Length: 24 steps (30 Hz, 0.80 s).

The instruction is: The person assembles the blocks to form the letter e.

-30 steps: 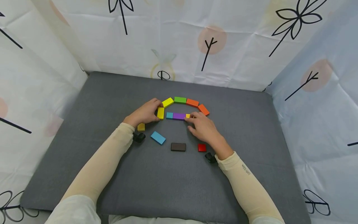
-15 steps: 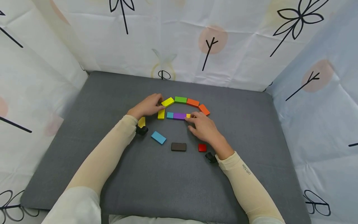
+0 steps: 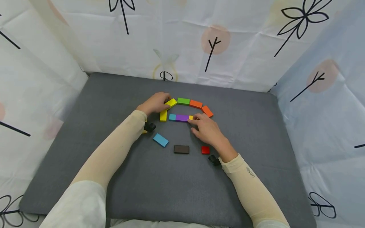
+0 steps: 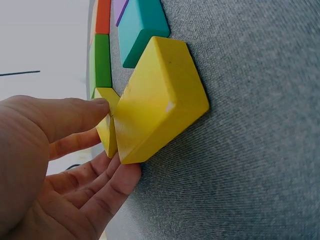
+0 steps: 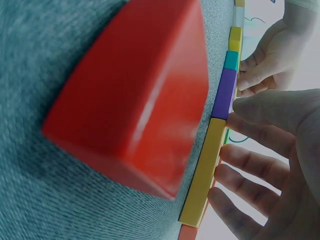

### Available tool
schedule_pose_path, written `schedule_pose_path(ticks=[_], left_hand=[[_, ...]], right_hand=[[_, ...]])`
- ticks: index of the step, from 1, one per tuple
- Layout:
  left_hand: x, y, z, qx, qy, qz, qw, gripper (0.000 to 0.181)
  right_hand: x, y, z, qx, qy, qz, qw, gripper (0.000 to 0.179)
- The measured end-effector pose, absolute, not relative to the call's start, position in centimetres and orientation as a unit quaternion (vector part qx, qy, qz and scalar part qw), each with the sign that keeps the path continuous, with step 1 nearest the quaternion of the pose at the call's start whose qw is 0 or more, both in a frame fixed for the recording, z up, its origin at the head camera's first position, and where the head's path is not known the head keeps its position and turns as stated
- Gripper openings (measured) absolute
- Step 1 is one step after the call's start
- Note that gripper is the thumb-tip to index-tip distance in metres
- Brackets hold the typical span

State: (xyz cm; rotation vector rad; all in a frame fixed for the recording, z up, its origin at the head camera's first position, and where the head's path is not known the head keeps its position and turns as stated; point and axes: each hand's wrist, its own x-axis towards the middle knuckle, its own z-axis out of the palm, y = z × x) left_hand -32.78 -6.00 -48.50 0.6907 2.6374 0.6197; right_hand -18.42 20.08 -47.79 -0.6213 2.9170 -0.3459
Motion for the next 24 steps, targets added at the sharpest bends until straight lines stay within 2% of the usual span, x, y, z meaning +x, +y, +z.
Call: schedule_pose_path(ticks=[19, 24], left_hand=[[-33.1, -5.2, -48.4, 0.253, 0.923, 0.227, 0.179, 0.042], [-32.5, -6.6, -48.2, 0.244, 0.927, 0.229, 0.168, 0.052]], right_hand=[[-18.3, 20.4, -47.9, -0.206, 0.97, -0.114, 0.06, 0.043], [-18.3, 20.2, -47.8, -0.207, 0.97, -0.113, 0.063, 0.043]])
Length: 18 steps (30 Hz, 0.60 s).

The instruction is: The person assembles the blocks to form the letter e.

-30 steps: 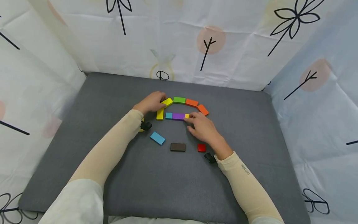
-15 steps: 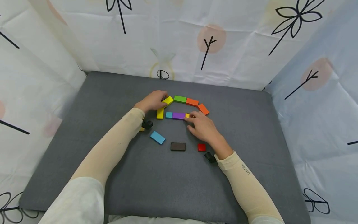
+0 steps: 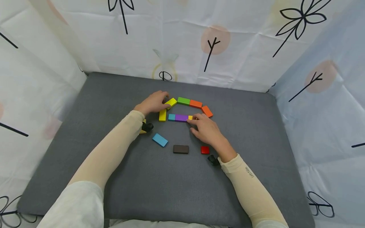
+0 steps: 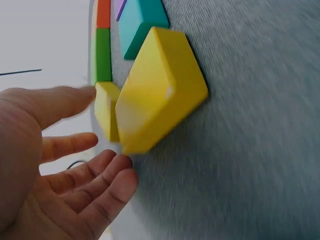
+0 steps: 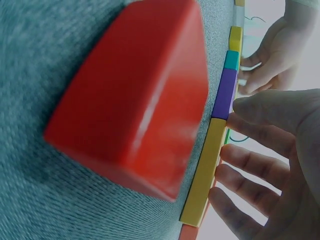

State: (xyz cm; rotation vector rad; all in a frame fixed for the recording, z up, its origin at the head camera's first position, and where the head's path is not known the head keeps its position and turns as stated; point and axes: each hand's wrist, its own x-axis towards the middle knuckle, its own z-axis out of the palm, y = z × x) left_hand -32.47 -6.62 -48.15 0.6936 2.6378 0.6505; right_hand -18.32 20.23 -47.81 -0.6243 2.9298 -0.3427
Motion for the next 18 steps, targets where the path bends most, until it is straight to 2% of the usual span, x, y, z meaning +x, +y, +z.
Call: schedule_pose_path(ticks=[3, 8, 18], left_hand=[[-31.4, -8.2, -47.7, 0.24, 0.93, 0.228, 0.162, 0.062], [-29.7, -9.3, -47.5, 0.277, 0.917, 0.223, 0.18, 0.066], [-28.9, -8.9, -48.2, 0.289, 0.917, 0.212, 0.173, 0.053]], right_hand=[[-18.4, 19.9, -47.7, -0.21, 0.969, -0.114, 0.067, 0.044], [-18.5, 20.0, -47.4, -0.209, 0.969, -0.114, 0.06, 0.044], [-20.1, 20.7, -46.5, -0.188, 0.96, -0.199, 0.059, 0.037]])
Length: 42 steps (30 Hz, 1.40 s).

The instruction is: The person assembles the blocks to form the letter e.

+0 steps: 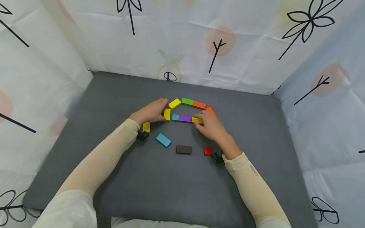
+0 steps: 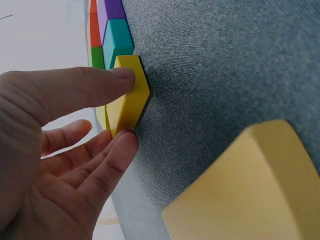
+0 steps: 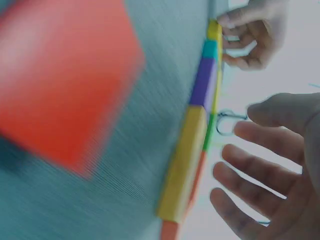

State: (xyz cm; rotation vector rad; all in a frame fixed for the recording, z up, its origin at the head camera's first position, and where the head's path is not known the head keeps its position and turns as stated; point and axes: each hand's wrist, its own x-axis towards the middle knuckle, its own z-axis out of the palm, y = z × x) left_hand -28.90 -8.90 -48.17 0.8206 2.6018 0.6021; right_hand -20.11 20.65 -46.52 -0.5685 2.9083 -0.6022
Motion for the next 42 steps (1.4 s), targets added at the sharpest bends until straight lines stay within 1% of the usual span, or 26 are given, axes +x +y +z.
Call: schedule_pose_path(ticks=[4, 6, 10, 14, 16, 19, 33, 42], left_hand=[[-28.9, -8.9, -48.1, 0.281, 0.919, 0.216, 0.172, 0.057], [-28.8, -9.0, -48.1, 0.273, 0.921, 0.218, 0.172, 0.062], [-28.9, -9.0, -48.5, 0.272, 0.92, 0.223, 0.173, 0.072], [-29.0, -8.5, -48.9, 0.287, 0.916, 0.218, 0.178, 0.073], [-29.0, -8.2, -49.1, 0.29, 0.914, 0.215, 0.183, 0.072], [-29.0, -8.0, -49.0, 0.291, 0.913, 0.217, 0.188, 0.071], [-29.3, -7.6, -48.4, 0.298, 0.912, 0.217, 0.18, 0.069], [-29.5, -7.6, -48.5, 0.292, 0.913, 0.221, 0.178, 0.07]], right_hand=[[-23.3, 21.2, -45.6, -0.165, 0.958, -0.232, 0.027, 0.033], [-25.4, 21.2, -45.4, -0.16, 0.96, -0.227, 0.028, 0.035], [-29.0, 20.5, -45.7, -0.16, 0.964, -0.2, 0.072, 0.044], [-31.0, 19.4, -46.5, -0.17, 0.964, -0.162, 0.127, 0.05], [-31.6, 19.1, -46.9, -0.174, 0.963, -0.147, 0.142, 0.049], [-32.1, 19.1, -47.4, -0.178, 0.963, -0.135, 0.149, 0.046], [-32.7, 19.3, -47.3, -0.176, 0.964, -0.151, 0.132, 0.04], [-32.8, 19.6, -47.3, -0.163, 0.965, -0.157, 0.133, 0.044]])
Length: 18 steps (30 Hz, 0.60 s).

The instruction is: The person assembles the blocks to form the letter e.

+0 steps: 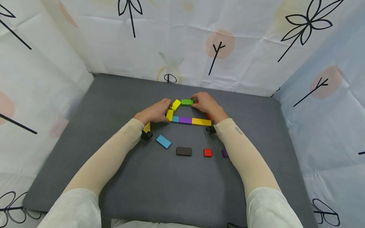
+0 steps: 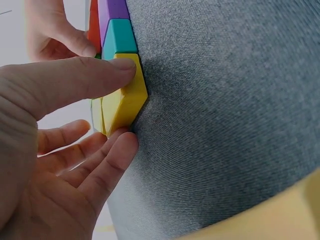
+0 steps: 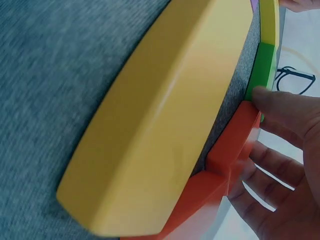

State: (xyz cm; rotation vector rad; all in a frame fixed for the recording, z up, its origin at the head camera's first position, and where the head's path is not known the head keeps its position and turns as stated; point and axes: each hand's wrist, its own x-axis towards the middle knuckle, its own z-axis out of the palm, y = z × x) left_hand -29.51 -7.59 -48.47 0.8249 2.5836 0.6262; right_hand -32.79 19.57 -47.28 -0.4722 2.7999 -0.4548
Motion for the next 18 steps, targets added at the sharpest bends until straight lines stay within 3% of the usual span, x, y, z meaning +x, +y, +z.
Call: schedule_pose_path(ticks=[5, 18], left_hand=[[-29.6, -7.6, -48.6, 0.289, 0.914, 0.22, 0.181, 0.069], [-29.6, -7.4, -48.7, 0.285, 0.916, 0.215, 0.181, 0.072]], right_hand=[[-32.5, 20.1, -47.3, -0.157, 0.965, -0.165, 0.133, 0.05], [-32.6, 20.9, -47.7, -0.153, 0.964, -0.184, 0.119, 0.039]])
